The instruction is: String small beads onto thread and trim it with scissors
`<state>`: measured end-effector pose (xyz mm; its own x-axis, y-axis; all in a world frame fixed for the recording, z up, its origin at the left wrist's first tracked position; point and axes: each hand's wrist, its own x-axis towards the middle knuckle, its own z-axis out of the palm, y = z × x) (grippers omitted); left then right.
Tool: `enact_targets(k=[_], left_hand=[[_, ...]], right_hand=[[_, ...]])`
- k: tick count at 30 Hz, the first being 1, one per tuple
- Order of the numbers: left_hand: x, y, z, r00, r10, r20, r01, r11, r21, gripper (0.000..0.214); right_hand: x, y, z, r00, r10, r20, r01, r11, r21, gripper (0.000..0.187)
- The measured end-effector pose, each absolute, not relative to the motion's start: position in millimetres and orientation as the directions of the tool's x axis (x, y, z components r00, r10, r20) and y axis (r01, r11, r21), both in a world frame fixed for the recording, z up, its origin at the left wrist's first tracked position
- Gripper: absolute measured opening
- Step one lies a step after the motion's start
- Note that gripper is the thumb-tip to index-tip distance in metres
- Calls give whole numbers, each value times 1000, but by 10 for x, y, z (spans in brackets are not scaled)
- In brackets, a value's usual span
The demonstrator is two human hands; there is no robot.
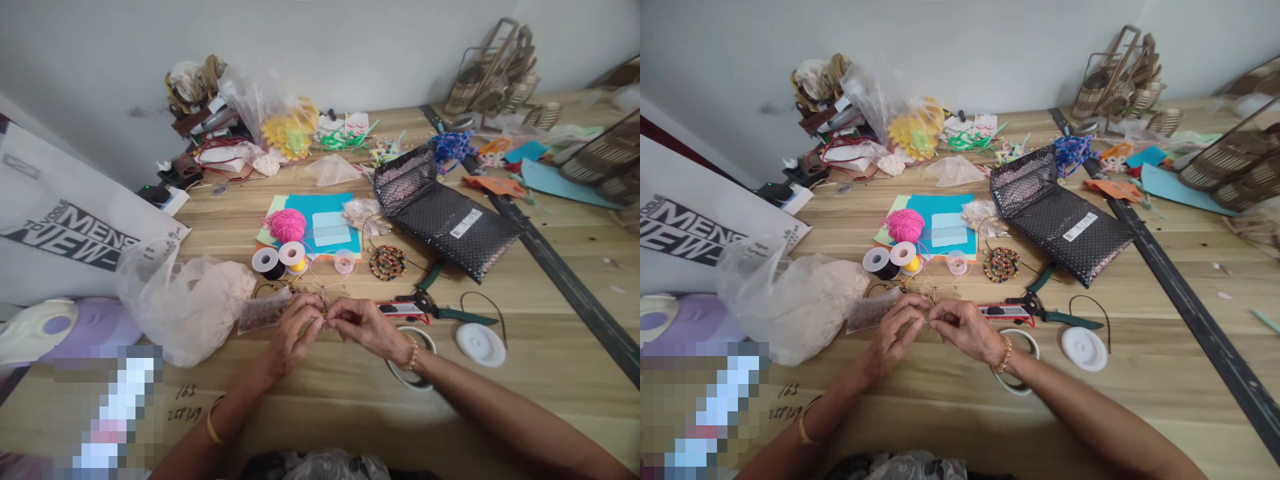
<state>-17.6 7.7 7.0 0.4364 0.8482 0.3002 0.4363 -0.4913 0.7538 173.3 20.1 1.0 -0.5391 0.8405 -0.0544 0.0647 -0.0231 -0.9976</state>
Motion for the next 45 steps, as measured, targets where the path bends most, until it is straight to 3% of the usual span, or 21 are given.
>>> enact_targets(k=[10, 15, 18, 21, 27, 36, 45], left_hand=[[-160, 89, 90, 460, 835, 304, 404, -501, 766, 15], [-229, 133, 145, 320, 897, 306, 485, -432, 760, 15], [-309, 189, 157, 251, 898, 360, 569, -438, 696, 13], [-394, 241, 138, 312, 860, 404, 662, -502, 557, 8], [-489, 261, 93, 478, 817, 322, 741, -572, 352, 12], [-486, 236, -2, 556, 803, 214, 750, -596, 288, 13], [-461, 232, -27, 545, 804, 236, 741, -594, 312, 14]], right_hand=[[1730, 195, 21, -560, 826, -63, 63, -34, -997, 25], [1757, 261, 39, -505, 860, -75, 40, -63, -997, 30], [1776, 316, 32, -451, 887, -96, -5, -110, -994, 33], [1788, 352, 19, -411, 908, -77, -27, -97, -995, 35], [1791, 361, 30, -315, 947, -63, -67, -88, -994, 35], [1800, 339, 99, -214, 974, -72, -130, -101, -986, 33], [1798, 346, 70, -248, 965, -81, -136, -118, -984, 35]])
